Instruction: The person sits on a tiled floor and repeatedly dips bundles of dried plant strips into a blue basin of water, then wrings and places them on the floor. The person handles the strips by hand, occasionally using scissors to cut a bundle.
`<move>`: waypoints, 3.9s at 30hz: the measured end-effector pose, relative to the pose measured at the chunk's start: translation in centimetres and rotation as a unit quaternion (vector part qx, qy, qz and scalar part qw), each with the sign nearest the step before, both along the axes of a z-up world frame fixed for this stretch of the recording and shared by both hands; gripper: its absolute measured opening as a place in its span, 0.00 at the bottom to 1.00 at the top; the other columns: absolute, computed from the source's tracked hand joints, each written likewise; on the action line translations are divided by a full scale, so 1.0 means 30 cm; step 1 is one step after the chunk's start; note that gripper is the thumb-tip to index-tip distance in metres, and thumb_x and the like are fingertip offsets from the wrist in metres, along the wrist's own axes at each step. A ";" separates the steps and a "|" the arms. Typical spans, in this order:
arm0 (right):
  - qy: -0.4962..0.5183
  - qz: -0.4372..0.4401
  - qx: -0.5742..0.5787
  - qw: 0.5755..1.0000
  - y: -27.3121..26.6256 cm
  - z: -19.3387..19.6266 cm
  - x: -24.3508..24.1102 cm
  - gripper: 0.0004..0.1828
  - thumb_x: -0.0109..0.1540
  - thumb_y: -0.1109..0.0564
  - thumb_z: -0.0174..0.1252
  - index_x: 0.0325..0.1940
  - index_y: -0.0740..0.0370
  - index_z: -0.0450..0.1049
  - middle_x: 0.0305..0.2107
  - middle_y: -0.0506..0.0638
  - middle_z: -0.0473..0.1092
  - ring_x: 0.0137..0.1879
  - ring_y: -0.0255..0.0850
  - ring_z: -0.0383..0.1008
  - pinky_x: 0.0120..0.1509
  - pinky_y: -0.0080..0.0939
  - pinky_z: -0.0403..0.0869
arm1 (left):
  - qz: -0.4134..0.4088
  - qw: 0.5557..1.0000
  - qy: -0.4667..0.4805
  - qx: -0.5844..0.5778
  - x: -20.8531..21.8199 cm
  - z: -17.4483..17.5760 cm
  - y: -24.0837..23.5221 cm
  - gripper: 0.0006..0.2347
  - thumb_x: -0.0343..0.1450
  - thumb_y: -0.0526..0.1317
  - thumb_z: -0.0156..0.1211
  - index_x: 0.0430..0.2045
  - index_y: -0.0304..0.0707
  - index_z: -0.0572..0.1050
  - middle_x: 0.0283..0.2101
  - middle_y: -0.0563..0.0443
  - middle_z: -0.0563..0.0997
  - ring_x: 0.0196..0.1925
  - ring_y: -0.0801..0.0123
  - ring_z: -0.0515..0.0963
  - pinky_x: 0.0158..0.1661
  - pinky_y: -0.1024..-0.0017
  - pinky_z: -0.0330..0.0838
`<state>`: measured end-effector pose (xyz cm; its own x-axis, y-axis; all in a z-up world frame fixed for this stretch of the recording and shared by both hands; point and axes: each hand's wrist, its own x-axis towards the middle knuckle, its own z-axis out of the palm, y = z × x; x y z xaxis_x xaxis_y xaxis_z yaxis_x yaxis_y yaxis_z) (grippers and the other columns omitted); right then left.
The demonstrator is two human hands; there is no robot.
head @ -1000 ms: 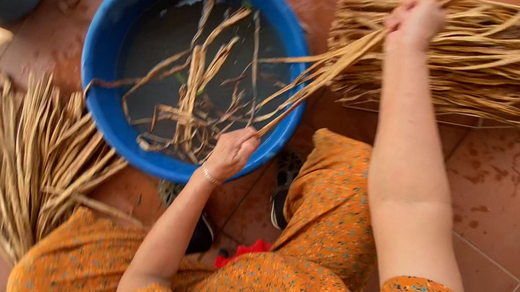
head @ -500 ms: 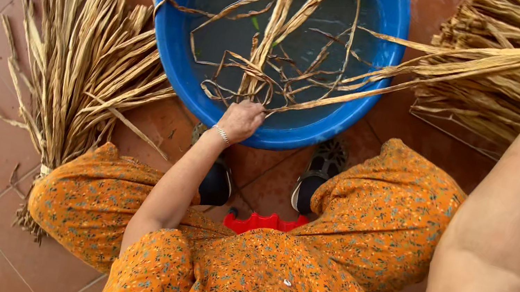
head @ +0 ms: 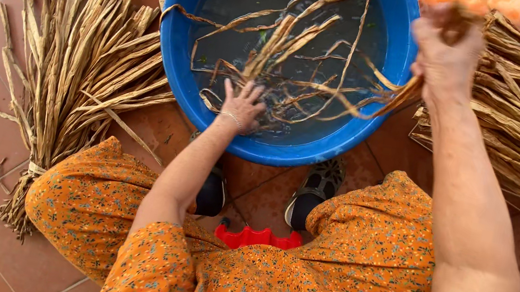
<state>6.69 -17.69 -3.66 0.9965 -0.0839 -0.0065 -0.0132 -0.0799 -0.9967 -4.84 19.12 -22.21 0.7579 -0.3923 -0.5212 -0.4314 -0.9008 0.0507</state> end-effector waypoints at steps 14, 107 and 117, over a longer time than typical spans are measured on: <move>0.265 -0.150 0.014 0.952 0.141 -0.767 0.387 0.06 0.62 0.61 0.58 0.37 0.68 0.70 0.25 0.53 0.73 0.21 0.47 0.81 0.15 0.41 0.67 | 0.143 0.984 0.102 0.021 0.165 0.029 0.239 0.19 0.68 0.57 0.59 0.54 0.65 0.77 0.67 0.51 0.66 0.74 0.51 0.55 0.65 0.26 0.34; 0.048 0.021 0.014 0.999 0.180 0.068 -0.039 0.16 0.64 0.56 0.70 0.51 0.62 0.72 0.24 0.42 0.66 0.23 0.31 0.64 0.27 0.33 0.66 | 0.409 0.886 -0.079 -0.204 0.562 -0.232 -0.134 0.24 0.62 0.38 0.61 0.56 0.50 0.71 0.58 0.40 0.74 0.62 0.43 0.67 0.60 0.44 0.53; 0.275 0.077 -0.103 0.953 0.210 -0.008 -0.011 0.13 0.68 0.51 0.57 0.47 0.64 0.77 0.28 0.52 0.76 0.20 0.34 0.66 0.23 0.33 0.63 | 0.438 0.710 -0.040 -0.550 0.411 0.025 -0.202 0.10 0.72 0.43 0.63 0.40 0.38 0.83 0.28 0.51 0.80 0.30 0.69 0.78 0.36 0.71 0.70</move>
